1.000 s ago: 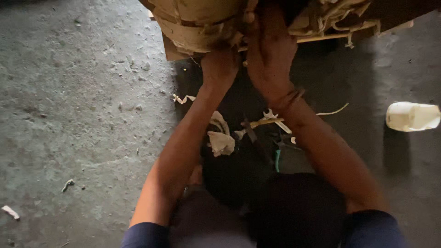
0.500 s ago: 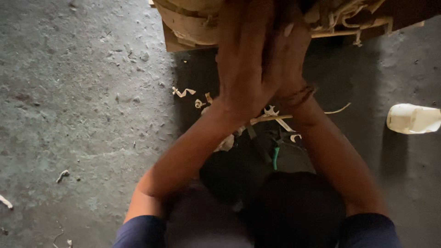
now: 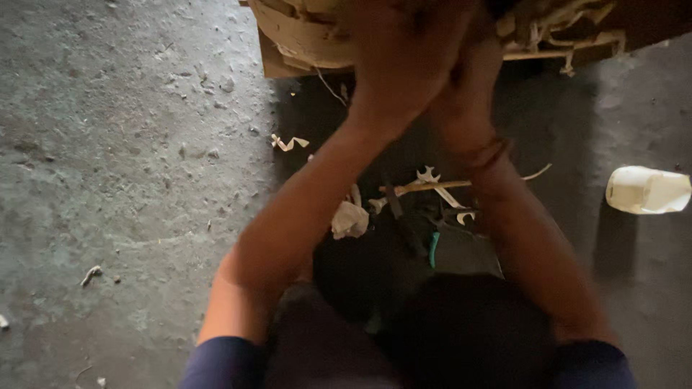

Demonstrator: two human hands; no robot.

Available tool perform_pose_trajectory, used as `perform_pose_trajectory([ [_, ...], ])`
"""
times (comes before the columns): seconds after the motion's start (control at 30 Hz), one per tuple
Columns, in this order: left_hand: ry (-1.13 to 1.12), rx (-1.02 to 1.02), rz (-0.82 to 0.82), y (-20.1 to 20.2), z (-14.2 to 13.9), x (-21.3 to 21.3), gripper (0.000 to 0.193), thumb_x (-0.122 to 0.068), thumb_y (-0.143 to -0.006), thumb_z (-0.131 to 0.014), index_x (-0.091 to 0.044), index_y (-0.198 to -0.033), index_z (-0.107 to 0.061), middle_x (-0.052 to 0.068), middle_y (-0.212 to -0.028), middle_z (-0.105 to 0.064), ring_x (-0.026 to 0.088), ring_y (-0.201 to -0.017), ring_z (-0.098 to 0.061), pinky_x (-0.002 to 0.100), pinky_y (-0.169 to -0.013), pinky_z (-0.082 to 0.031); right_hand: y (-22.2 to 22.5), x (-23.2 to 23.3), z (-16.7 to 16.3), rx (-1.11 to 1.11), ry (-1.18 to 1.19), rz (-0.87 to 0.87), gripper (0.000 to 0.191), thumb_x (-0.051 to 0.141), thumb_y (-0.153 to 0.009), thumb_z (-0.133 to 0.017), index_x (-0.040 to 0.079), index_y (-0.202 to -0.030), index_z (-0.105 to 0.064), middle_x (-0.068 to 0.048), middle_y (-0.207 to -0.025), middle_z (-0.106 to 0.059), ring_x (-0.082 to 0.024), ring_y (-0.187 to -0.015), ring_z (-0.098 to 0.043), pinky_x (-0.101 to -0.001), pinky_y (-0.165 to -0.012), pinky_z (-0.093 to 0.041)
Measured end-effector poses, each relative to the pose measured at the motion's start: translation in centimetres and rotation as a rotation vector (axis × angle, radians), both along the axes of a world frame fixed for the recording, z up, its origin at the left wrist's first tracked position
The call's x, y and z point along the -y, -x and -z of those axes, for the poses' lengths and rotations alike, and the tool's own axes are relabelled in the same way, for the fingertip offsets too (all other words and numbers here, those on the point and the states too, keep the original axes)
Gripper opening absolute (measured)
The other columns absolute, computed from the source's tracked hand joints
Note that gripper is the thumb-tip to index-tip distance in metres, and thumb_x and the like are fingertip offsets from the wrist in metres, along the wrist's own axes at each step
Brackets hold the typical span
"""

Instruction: The person kneels on the workshop floor working on a wooden frame structure, threading and tying thin strips and cord around its joints and pressing parts into place. They pick up sticks and strips from the floor, manipulate fasteners on the frame, and at one point use pliers on a wooden stick.

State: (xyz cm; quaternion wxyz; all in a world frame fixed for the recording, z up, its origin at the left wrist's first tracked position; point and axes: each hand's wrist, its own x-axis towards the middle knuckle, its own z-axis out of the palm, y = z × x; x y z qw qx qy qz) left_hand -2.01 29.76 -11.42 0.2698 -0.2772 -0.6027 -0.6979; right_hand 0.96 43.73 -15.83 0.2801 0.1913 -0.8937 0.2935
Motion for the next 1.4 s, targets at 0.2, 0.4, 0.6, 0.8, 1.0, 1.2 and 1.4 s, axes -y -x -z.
perform_pose_trajectory([
  [0.2,0.008,-0.043,0.052,-0.7,-0.2,-1.1,0.012,-0.018,-0.109,-0.066,-0.008,-0.111,-0.061,0.003,-0.094,-0.061,0.015,-0.078,-0.057,0.03,-0.072,-0.045,-1.3,-3.4,1.8,0.164,0.094,-0.001,0.023,0.02,-0.12,-0.065,0.0,-0.125,-0.054,-0.012,-0.102,-0.051,-0.021,-0.086,-0.044,-0.0344,-0.072,-0.038],
  [0.4,-0.002,-0.064,0.091,-1.9,-0.3,-2.2,0.011,-0.018,-0.11,-0.066,-0.008,-0.113,-0.061,0.003,-0.096,-0.062,0.014,-0.081,-0.058,0.03,-0.074,-0.045,-2.9,-5.7,3.1,0.255,0.12,0.009,0.023,0.021,-0.121,-0.062,0.0,-0.125,-0.054,-0.011,-0.102,-0.051,-0.021,-0.085,-0.044,-0.0347,-0.072,-0.037],
  [0.6,-0.011,-0.057,0.132,-2.3,-0.3,-2.6,0.012,-0.017,-0.111,-0.065,-0.007,-0.115,-0.061,0.003,-0.098,-0.062,0.013,-0.083,-0.058,0.029,-0.076,-0.046,-3.6,-5.4,2.3,0.3,0.113,0.024,0.023,0.022,-0.122,-0.06,0.0,-0.125,-0.054,-0.011,-0.101,-0.05,-0.021,-0.084,-0.043,-0.0351,-0.072,-0.037],
  [0.8,-0.015,-0.044,0.161,-2.3,-0.2,-2.3,0.012,-0.017,-0.112,-0.065,-0.007,-0.117,-0.061,0.003,-0.1,-0.063,0.013,-0.086,-0.059,0.028,-0.078,-0.047,-4.6,-4.9,1.4,0.328,0.108,0.048,0.024,0.024,-0.123,-0.057,0.0,-0.126,-0.053,-0.011,-0.1,-0.05,-0.02,-0.084,-0.043,-0.0354,-0.072,-0.037],
  [1.0,-0.018,-0.04,0.184,-2.5,0.0,-2.4,0.012,-0.017,-0.113,-0.064,-0.007,-0.119,-0.061,0.003,-0.103,-0.063,0.012,-0.088,-0.06,0.027,-0.08,-0.048,-4.8,-4.8,1.0,0.346,0.108,0.063,0.025,0.025,-0.124,-0.055,0.0,-0.126,-0.053,-0.01,-0.099,-0.049,-0.02,-0.083,-0.042,-0.0358,-0.071,-0.037],
  [1.2,-0.017,-0.037,0.211,-2.4,-0.3,-2.2,0.013,-0.016,-0.114,-0.064,-0.006,-0.121,-0.061,0.003,-0.105,-0.064,0.011,-0.091,-0.06,0.027,-0.082,-0.048,-5.0,-4.4,0.5,0.349,0.104,0.083,0.026,0.026,-0.125,-0.052,0.0,-0.126,-0.053,-0.01,-0.099,-0.049,-0.02,-0.083,-0.041,-0.0361,-0.071,-0.036],
  [1.4,-0.02,-0.029,0.23,-2.5,0.1,-2.3,0.013,-0.016,-0.115,-0.063,-0.006,-0.123,-0.061,0.003,-0.107,-0.064,0.011,-0.093,-0.061,0.026,-0.084,-0.049,-5.3,-4.3,0.5,0.338,0.106,0.102,0.028,0.027,-0.126,-0.05,0.0,-0.126,-0.053,-0.01,-0.098,-0.048,-0.02,-0.082,-0.041,-0.0365,-0.071,-0.036],
])
